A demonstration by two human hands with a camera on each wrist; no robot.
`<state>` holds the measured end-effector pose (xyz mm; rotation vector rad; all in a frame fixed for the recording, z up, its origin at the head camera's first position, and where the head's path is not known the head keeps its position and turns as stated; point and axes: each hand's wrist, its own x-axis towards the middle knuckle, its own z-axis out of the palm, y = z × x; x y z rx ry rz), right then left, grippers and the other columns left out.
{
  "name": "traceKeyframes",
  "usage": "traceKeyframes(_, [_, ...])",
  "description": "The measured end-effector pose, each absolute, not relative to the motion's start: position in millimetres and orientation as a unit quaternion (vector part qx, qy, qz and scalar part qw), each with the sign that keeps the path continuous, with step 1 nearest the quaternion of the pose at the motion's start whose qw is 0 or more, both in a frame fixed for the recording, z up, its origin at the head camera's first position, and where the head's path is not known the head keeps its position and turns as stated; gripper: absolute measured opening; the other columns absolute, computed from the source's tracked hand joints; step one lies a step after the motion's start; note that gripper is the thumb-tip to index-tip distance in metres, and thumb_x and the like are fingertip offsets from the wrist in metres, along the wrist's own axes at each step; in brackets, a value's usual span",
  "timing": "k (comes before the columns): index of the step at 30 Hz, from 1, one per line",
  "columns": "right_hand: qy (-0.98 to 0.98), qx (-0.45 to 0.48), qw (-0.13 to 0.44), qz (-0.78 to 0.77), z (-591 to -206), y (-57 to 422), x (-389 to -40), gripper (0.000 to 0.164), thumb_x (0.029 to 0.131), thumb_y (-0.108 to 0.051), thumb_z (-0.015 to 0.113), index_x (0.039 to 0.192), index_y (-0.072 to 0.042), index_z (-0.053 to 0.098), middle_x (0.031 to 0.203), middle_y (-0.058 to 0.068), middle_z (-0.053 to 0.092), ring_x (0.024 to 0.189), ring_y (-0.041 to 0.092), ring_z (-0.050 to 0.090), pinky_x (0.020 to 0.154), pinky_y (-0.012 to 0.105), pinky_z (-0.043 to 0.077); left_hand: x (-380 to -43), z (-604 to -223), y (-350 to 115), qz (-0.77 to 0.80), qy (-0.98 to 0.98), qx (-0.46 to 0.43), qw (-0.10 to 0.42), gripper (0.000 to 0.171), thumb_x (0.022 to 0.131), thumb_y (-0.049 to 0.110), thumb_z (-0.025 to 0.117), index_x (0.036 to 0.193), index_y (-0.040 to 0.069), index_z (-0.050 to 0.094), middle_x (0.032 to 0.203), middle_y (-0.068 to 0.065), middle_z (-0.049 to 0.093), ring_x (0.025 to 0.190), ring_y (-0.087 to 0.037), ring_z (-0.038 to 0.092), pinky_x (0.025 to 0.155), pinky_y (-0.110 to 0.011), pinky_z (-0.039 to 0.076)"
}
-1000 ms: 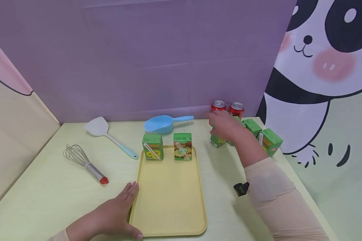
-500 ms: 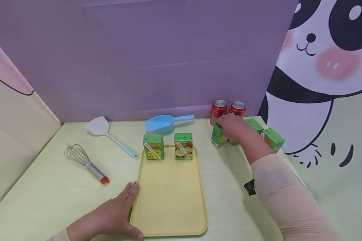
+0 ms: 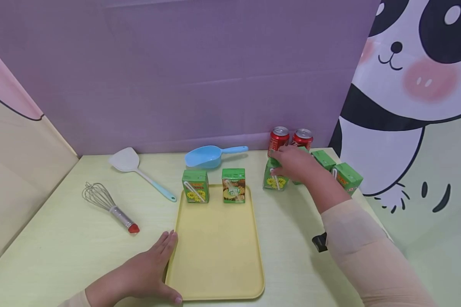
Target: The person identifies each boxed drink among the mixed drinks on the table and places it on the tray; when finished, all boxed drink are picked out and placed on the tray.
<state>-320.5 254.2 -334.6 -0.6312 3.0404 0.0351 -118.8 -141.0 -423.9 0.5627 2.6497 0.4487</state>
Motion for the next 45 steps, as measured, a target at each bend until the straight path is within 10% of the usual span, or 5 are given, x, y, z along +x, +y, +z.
traceKeyframes(45, [0.919,-0.394,0.01,0.001,-319,107,-231,0.047,0.089,-0.047,0.069,0.12,-0.011,0.065,0.102,-0.002,0.06,0.095,0.015,0.055,0.083,0.034,0.05,-117,-424,-141,0.155,0.947,0.213,0.185,0.145,0.055,0.082,0.073,0.156,-0.002,0.012,0.164,-0.019,0.012,0.151,-0.037,0.012,0.108,-0.056,0.038])
